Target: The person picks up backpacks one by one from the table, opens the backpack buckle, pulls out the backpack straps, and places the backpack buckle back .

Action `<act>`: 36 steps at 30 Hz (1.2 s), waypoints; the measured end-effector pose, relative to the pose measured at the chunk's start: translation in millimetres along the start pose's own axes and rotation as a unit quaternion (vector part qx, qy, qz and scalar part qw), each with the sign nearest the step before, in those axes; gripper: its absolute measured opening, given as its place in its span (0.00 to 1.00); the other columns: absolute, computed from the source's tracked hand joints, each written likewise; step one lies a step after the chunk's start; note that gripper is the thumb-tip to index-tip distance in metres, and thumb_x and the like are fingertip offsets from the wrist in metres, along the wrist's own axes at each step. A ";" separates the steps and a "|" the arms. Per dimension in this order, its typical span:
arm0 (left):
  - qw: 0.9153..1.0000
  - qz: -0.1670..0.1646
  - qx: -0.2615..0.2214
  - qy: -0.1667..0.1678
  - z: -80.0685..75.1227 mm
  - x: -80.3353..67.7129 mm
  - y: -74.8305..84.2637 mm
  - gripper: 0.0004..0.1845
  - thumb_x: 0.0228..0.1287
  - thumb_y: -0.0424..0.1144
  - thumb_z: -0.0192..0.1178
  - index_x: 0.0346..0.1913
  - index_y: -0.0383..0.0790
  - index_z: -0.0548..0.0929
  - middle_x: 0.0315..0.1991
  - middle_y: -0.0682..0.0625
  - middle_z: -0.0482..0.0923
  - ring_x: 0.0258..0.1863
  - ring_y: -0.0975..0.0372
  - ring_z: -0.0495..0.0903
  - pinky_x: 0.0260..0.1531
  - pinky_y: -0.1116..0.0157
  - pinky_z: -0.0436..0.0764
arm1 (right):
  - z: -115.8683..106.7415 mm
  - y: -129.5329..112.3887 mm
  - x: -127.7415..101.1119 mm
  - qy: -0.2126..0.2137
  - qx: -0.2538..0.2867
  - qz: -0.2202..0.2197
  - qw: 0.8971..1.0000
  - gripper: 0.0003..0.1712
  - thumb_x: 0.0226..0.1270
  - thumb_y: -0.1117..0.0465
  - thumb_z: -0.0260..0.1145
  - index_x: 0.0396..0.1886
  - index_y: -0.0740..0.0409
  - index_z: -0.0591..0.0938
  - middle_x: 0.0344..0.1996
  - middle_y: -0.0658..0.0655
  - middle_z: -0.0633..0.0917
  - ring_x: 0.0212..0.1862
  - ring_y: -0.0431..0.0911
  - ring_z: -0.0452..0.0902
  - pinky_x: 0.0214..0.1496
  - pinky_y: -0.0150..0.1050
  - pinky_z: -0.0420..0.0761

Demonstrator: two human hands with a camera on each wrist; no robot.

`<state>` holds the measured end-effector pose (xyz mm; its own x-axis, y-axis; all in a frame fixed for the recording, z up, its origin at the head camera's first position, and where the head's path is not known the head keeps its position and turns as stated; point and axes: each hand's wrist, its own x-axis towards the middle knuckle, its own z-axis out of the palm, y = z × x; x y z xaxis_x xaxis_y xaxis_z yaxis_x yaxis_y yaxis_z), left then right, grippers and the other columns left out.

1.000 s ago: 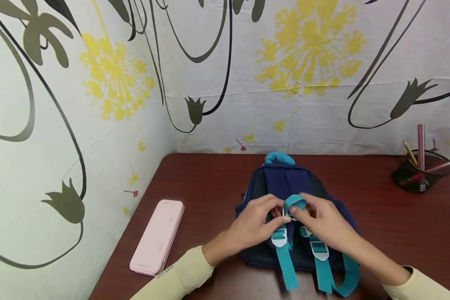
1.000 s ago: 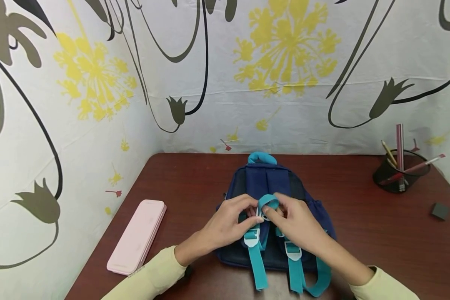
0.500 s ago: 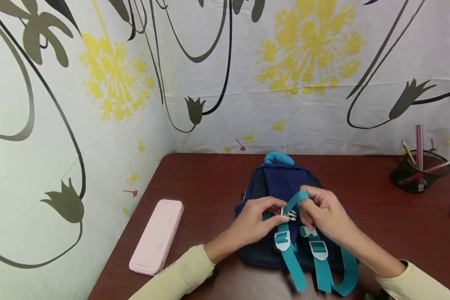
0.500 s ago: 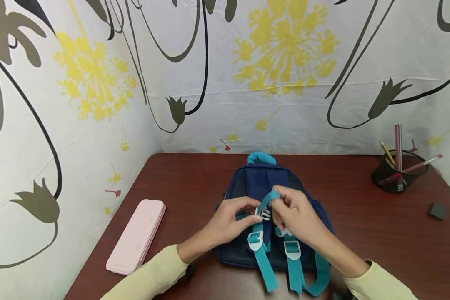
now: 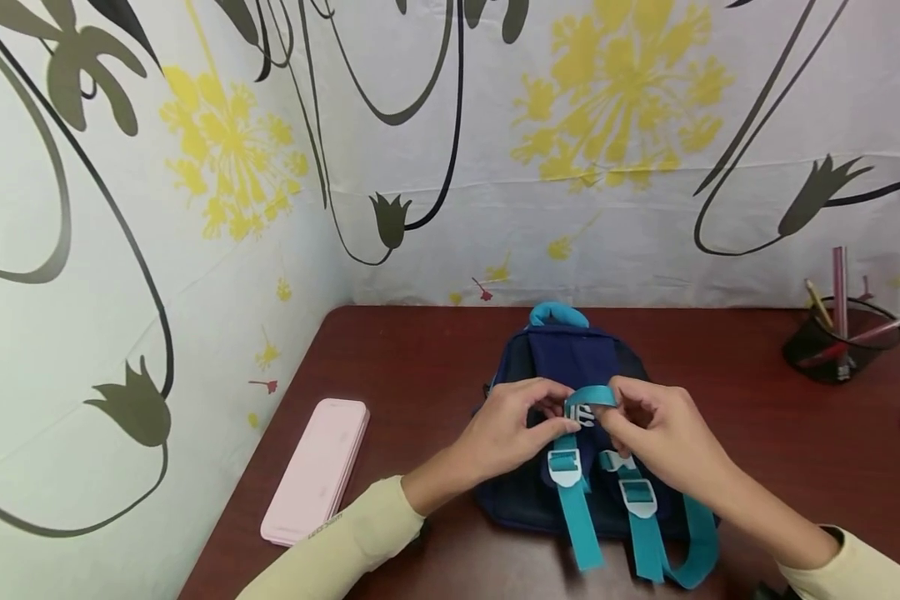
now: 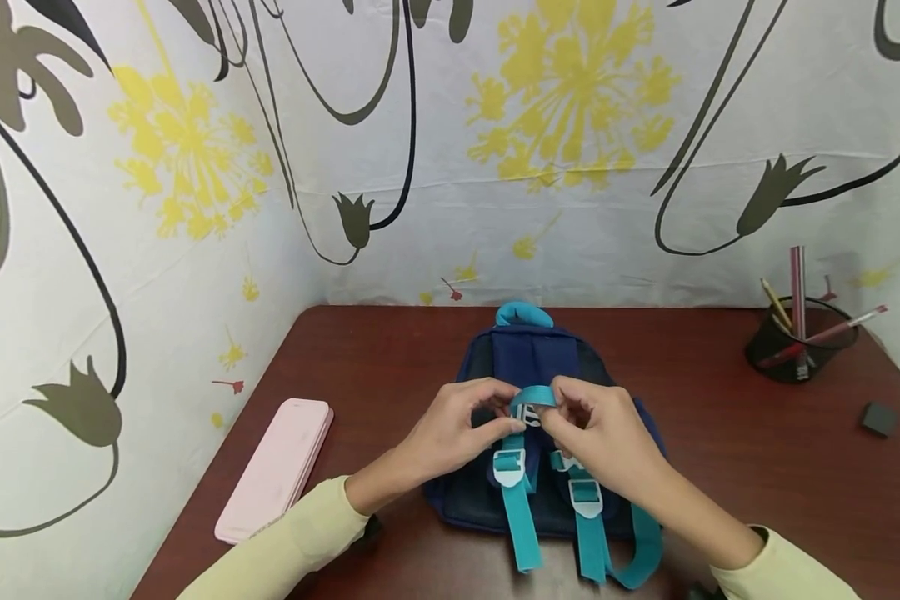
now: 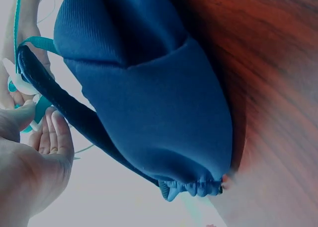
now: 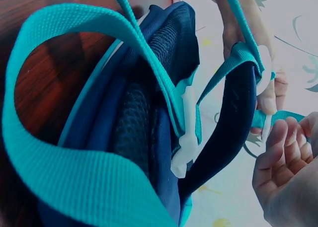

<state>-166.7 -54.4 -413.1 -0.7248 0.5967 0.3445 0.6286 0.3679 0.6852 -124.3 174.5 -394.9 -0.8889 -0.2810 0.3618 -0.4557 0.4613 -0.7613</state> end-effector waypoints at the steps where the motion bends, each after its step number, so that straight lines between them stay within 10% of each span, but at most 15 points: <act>1: 1.000 -0.002 0.004 0.000 -0.8 -0.2 0.5 0.16 0.75 0.44 0.68 0.60 0.43 0.85 0.48 0.55 0.87 0.42 0.76 0.83 0.44 0.79 0.83 | -0.4 -0.1 -0.4 0.003 -0.005 -0.003 1.000 0.20 0.76 0.69 0.66 0.25 0.46 0.72 0.14 0.42 0.75 0.16 0.39 0.69 0.19 0.35 0.69; 10: 1.000 -0.015 0.000 0.002 -3.5 -3.3 4.7 0.15 0.74 0.45 0.68 0.58 0.45 0.85 0.44 0.56 0.86 0.40 0.76 0.81 0.41 0.76 0.84 | -1.4 -3.5 -5.4 0.056 -0.076 -0.054 0.994 0.17 0.66 0.65 0.77 0.36 0.39 0.79 0.25 0.40 0.75 0.24 0.34 0.70 0.26 0.29 0.72; 17: 1.000 -0.014 -0.004 0.027 -5.6 -2.7 8.6 0.16 0.73 0.45 0.69 0.58 0.44 0.86 0.46 0.55 0.87 0.41 0.75 0.82 0.41 0.77 0.83 | 5.2 1.4 -9.4 -0.017 0.027 0.070 0.997 0.09 0.75 0.66 0.67 0.48 0.54 0.77 0.35 0.50 0.79 0.31 0.41 0.74 0.30 0.35 0.75; 36: 0.997 -0.009 -0.046 0.060 -11.5 -5.8 14.1 0.17 0.73 0.43 0.69 0.60 0.43 0.85 0.48 0.52 0.88 0.42 0.72 0.83 0.44 0.70 0.87 | 10.6 17.9 3.5 -0.114 0.190 0.226 0.949 0.22 0.78 0.50 0.67 0.58 0.63 0.81 0.27 0.48 0.74 0.32 0.43 0.70 0.34 0.39 0.73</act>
<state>-156.9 -60.8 -398.0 -0.7673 0.4990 0.4028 0.5914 0.3078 0.7454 -135.1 172.9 -412.9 -0.9367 -0.3209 -0.1401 0.0575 0.2539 -0.9655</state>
